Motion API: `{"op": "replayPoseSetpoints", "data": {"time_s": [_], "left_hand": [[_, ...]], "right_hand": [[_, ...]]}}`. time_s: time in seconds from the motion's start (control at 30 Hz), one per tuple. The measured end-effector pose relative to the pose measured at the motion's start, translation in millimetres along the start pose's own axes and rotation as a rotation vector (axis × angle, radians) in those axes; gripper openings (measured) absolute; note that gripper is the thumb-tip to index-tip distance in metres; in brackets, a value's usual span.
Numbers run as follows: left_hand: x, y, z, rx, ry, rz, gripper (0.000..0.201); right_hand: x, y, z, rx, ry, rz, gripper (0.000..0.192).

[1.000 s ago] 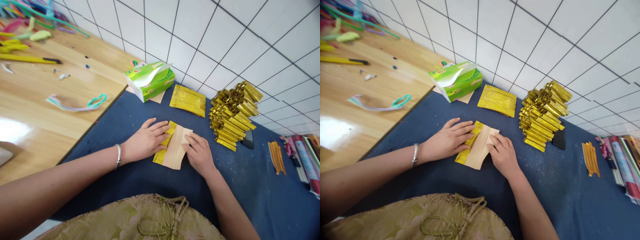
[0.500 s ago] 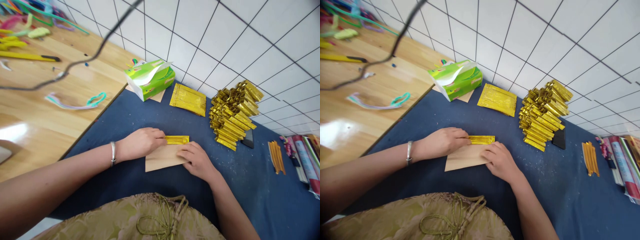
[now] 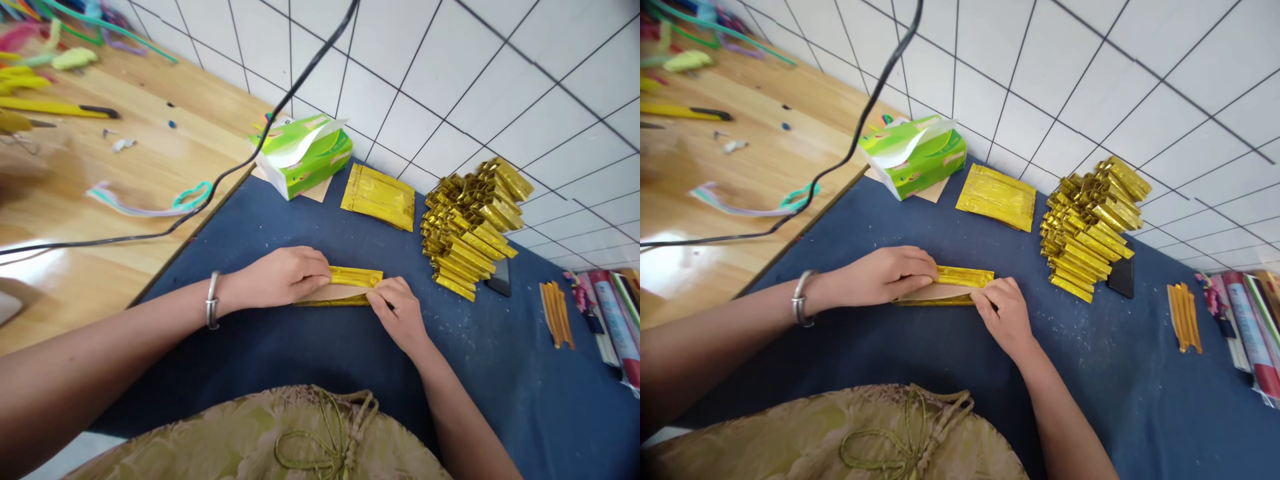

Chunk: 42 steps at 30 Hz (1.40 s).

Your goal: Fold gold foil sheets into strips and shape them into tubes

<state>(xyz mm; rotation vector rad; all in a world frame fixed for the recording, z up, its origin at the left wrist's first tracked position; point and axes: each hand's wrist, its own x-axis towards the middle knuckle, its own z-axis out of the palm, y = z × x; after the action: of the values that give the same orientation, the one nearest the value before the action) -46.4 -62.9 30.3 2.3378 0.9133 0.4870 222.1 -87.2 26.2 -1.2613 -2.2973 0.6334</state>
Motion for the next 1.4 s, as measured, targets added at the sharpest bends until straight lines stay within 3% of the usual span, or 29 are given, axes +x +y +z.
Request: {"op": "replayPoseSetpoints", "data": {"time_s": [0.17, 0.43, 0.73, 0.9, 1.07, 1.2, 1.4], "left_hand": [[-3, 10, -13.2, -0.096, -0.077, -0.079, 0.031], [-3, 8, 11.1, 0.086, 0.015, -0.108, 0.015], [-6, 14, 10.0, 0.169, 0.002, -0.148, 0.014], [-8, 16, 6.3, 0.195, -0.015, -0.110, 0.013], [-9, 19, 6.5, 0.281, -0.004, -0.136, 0.017], [-8, 26, 8.0, 0.329, -0.004, -0.177, 0.020], [-11, 45, 11.7, 0.334, -0.061, -0.241, 0.029]], "right_hand": [[-1, -6, 7, -0.153, 0.032, 0.051, 0.016], [-2, -8, 10, -0.288, 0.082, 0.165, 0.015], [-3, -4, 9, -0.251, 0.081, 0.224, 0.018], [-4, 0, 9, -0.228, 0.088, 0.251, 0.033], [-3, 0, 8, -0.363, 0.175, 0.193, 0.049], [5, -1, 5, -0.449, 0.228, 0.122, 0.043], [8, -12, 9, -0.383, 0.126, 0.101, 0.023]]}}
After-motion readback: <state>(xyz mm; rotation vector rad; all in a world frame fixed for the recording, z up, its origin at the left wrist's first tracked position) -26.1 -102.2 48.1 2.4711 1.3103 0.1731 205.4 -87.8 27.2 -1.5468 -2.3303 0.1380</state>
